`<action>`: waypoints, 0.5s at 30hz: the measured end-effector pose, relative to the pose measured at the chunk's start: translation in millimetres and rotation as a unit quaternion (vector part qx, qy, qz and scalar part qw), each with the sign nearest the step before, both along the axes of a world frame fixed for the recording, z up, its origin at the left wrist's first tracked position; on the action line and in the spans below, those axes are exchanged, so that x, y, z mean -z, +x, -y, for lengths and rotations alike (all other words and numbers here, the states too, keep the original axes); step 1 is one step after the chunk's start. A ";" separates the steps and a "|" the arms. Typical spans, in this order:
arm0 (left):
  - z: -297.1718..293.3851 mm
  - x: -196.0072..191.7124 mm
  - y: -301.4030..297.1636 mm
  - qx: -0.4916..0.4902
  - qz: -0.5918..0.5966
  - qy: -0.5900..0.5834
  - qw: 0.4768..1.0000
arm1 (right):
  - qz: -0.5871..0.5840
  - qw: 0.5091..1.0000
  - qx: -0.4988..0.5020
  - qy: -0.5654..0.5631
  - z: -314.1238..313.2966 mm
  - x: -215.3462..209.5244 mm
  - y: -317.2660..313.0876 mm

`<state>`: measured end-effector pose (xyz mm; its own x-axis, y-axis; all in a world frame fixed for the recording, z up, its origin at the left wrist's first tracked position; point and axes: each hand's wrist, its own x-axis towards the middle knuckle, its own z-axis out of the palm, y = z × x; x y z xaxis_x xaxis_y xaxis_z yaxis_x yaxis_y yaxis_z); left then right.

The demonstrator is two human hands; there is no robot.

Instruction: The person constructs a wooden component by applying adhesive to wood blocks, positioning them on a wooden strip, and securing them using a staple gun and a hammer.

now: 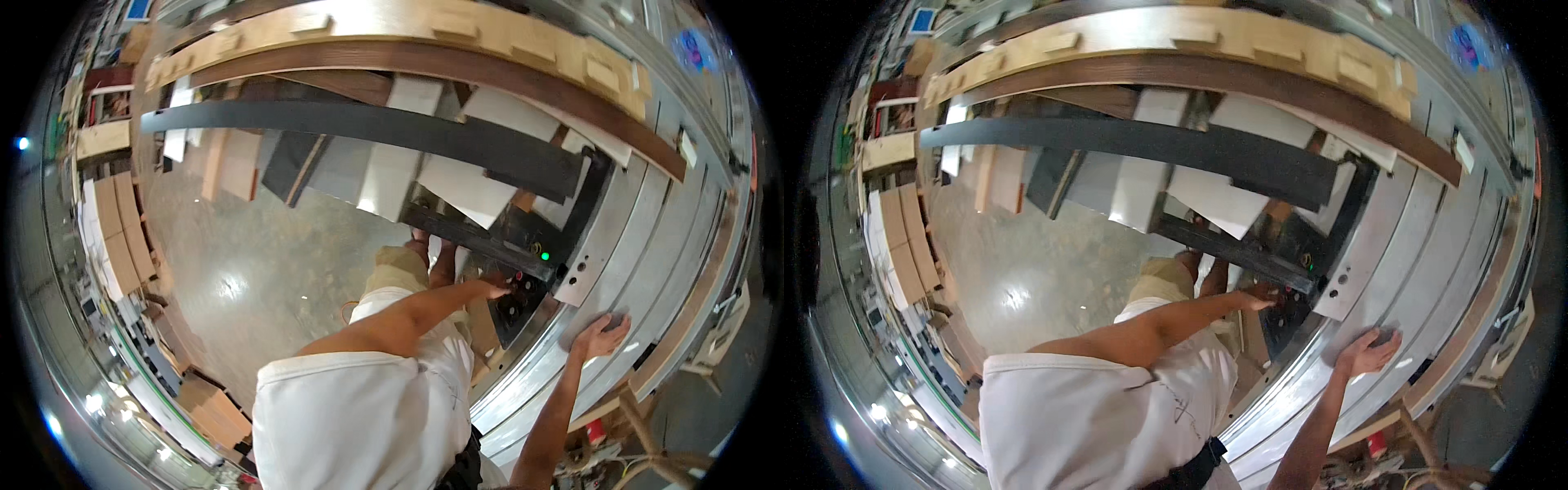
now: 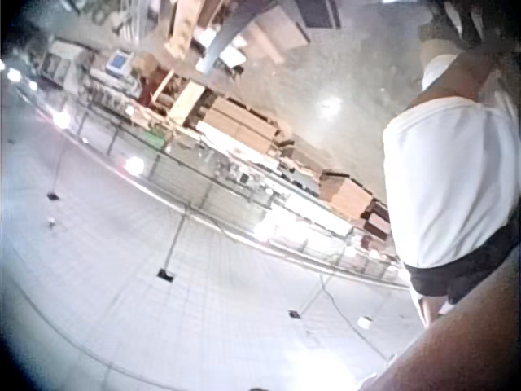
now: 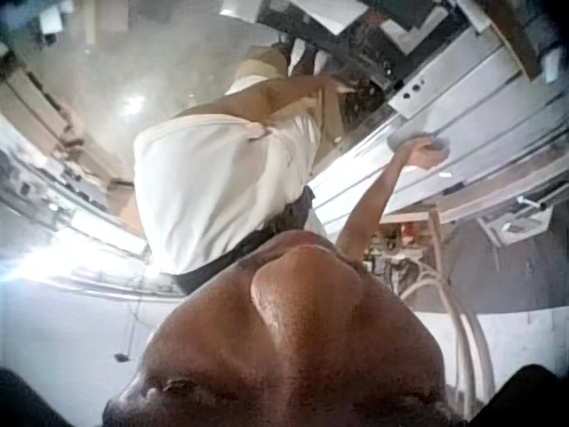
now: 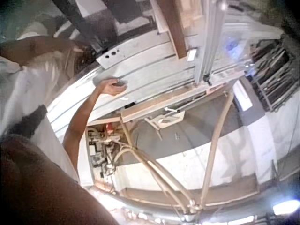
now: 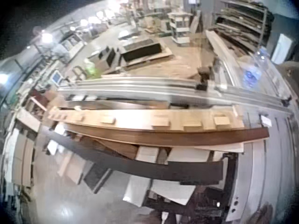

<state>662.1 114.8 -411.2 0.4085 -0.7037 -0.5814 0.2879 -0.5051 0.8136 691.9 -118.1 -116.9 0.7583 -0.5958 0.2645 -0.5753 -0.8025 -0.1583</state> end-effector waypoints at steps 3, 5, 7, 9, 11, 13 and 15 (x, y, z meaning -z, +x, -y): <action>-71.7 -80.8 16.7 -0.047 -0.009 -0.047 0.998 | -0.013 0.999 0.033 -0.016 8.9 6.5 -4.9; -130.9 -161.7 35.5 -0.070 0.016 -0.054 0.996 | -0.023 0.998 0.048 -0.017 7.9 16.7 -9.1; -179.0 -223.9 64.7 -0.082 0.074 -0.065 0.992 | -0.028 0.997 0.048 -0.045 5.0 7.7 -3.6; -224.5 -291.2 85.5 -0.212 0.119 -0.023 0.970 | -0.030 0.997 0.057 -0.034 0.0 3.6 1.4; -261.6 -300.5 90.5 -0.385 0.204 -0.019 0.900 | -0.028 0.997 0.062 -0.030 2.1 7.6 -1.5; -300.7 -339.4 113.9 -0.472 0.313 0.041 0.823 | -0.036 0.996 0.069 -0.043 6.9 10.8 -8.2; -348.9 -347.2 127.9 -0.491 0.415 0.145 0.752 | -0.037 0.996 0.062 -0.049 7.7 12.4 -6.9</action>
<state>790.0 463.7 -63.9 0.9553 0.2815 0.0905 0.0911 -0.5714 0.8156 685.1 -125.8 -129.3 0.7003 -0.6602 0.2715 -0.6781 -0.7341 -0.0360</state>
